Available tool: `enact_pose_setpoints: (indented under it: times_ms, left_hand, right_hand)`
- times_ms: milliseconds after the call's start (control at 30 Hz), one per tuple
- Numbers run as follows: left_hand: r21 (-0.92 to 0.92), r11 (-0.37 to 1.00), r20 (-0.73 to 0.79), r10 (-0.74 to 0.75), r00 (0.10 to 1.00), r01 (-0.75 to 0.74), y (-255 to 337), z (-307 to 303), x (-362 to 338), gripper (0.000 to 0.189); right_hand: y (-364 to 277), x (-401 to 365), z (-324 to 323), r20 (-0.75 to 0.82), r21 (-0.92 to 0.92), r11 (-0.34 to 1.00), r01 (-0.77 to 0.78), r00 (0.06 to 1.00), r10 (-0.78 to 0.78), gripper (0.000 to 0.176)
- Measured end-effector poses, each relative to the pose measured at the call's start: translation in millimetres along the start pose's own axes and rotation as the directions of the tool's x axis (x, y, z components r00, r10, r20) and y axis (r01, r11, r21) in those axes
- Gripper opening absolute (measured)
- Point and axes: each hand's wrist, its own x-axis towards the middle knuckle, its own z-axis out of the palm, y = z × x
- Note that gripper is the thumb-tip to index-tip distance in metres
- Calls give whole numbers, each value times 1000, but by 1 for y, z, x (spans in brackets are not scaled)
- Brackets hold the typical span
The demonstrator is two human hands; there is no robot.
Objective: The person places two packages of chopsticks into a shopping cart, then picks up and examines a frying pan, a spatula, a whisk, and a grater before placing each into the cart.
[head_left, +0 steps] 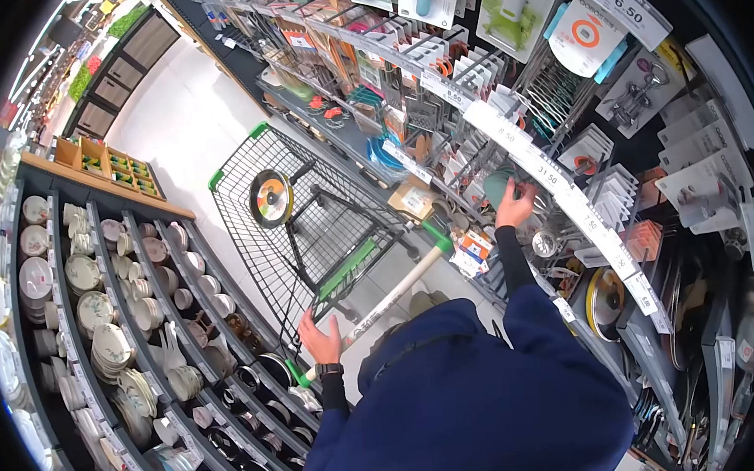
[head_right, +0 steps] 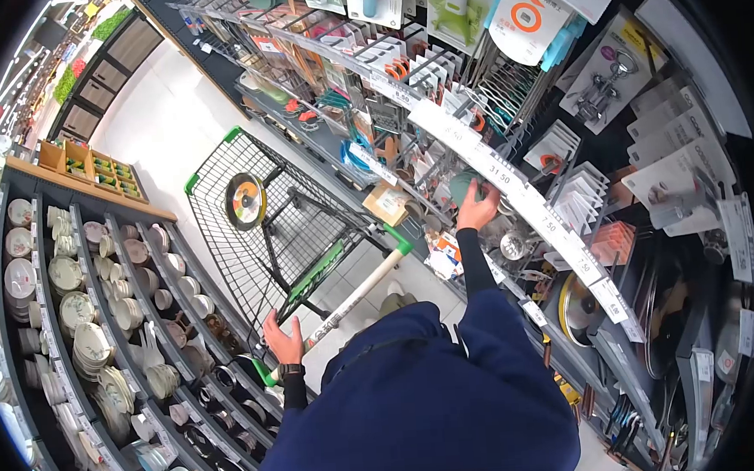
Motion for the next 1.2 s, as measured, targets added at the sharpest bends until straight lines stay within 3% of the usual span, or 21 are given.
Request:
enact_pose_setpoints:
  times_ms: [200,300,433,1033,1200]
  left_hand:
    - [-22,1000,42,-11,999,11,-3,4,6,56]
    - [-18,999,36,-35,999,36,-6,7,8,57]
    - [-1,998,25,-65,998,65,-7,7,7,59]
    - [44,997,73,-65,995,62,-9,7,8,60]
    - [20,996,57,-86,995,85,-5,4,8,60]
  right_hand:
    - [-4,-15,-21,75,41,999,3,997,-6,29]
    - [-12,-21,-38,239,44,998,-45,971,34,23]
    - [-21,-26,-48,285,74,997,-9,958,-12,21]
    - [-41,-50,-86,353,211,971,-116,935,35,16]
    - [-45,-62,-94,395,197,979,-47,918,-35,16]
